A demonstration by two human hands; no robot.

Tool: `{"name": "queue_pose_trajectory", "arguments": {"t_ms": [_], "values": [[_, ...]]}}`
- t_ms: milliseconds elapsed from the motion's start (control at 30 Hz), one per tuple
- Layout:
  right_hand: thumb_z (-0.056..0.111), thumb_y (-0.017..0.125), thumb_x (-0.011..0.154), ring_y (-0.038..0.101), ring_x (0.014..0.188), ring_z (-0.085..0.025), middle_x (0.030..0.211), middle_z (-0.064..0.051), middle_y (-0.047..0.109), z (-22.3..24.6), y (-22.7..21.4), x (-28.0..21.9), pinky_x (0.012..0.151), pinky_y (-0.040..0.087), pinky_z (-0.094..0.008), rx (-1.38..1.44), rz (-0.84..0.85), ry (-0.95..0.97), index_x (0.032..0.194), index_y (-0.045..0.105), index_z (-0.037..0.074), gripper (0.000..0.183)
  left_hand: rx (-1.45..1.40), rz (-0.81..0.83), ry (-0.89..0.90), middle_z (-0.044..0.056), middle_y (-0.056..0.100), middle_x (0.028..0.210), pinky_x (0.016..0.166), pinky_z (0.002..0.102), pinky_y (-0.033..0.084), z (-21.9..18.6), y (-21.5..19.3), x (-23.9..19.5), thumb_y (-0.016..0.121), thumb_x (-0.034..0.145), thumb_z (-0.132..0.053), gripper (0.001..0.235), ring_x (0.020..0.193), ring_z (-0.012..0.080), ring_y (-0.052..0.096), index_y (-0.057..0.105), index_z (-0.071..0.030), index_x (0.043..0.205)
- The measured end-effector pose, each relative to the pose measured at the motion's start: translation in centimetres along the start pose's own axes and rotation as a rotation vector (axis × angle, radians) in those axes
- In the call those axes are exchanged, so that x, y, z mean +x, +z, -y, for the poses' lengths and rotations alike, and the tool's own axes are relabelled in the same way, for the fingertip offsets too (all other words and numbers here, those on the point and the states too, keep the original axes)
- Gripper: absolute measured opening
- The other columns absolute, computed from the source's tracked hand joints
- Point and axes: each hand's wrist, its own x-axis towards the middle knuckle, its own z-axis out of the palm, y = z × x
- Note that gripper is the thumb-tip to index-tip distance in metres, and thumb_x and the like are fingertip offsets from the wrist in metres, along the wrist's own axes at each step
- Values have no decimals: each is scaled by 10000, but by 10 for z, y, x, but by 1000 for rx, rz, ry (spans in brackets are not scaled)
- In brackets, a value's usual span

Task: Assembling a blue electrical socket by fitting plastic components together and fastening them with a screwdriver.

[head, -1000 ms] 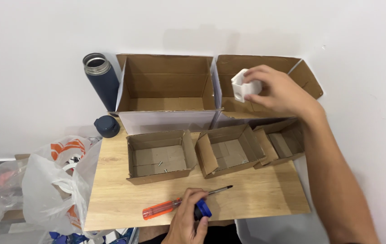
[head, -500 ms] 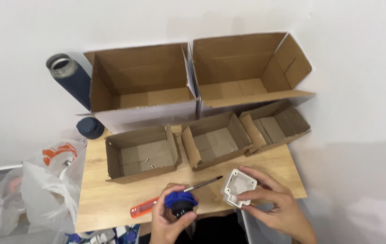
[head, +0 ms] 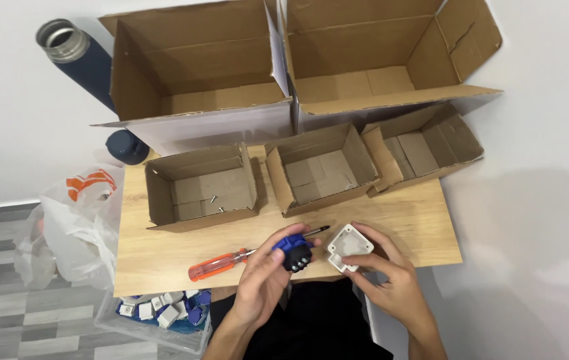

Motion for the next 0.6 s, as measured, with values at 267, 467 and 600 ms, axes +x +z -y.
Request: {"name": "queue_pose_trajectory", "arguments": {"t_ms": [267,467,600], "values": [[233,920,856,527,1582,-397,1641,-211,536,21,-37,2,1285,488,-509,87,76,-64,1321,712,115,523,178,193,154,266,582,1487,1204,483,541,-9,16,14,854,955,-53,659,1513,445,553,435,-33,1463],[316,933,881,528,1601,-409,1672,-130,553,39,-63,-16,1359,437,-626,91,219,-187,1550,577,229,763,218,405,-82,263,463,1640,1180,382,521,-28,40,8,797,1018,-176,385,1483,302,552,577,-102,1326],[267,912,962,579,1551,-372,1635,-98,612,50,-62,-13,1281,507,-601,35,422,-308,1558,579,186,688,319,552,-283,119,374,1558,1164,357,473,-38,45,-3,758,1006,-163,545,1343,229,557,403,-112,1416]]}}
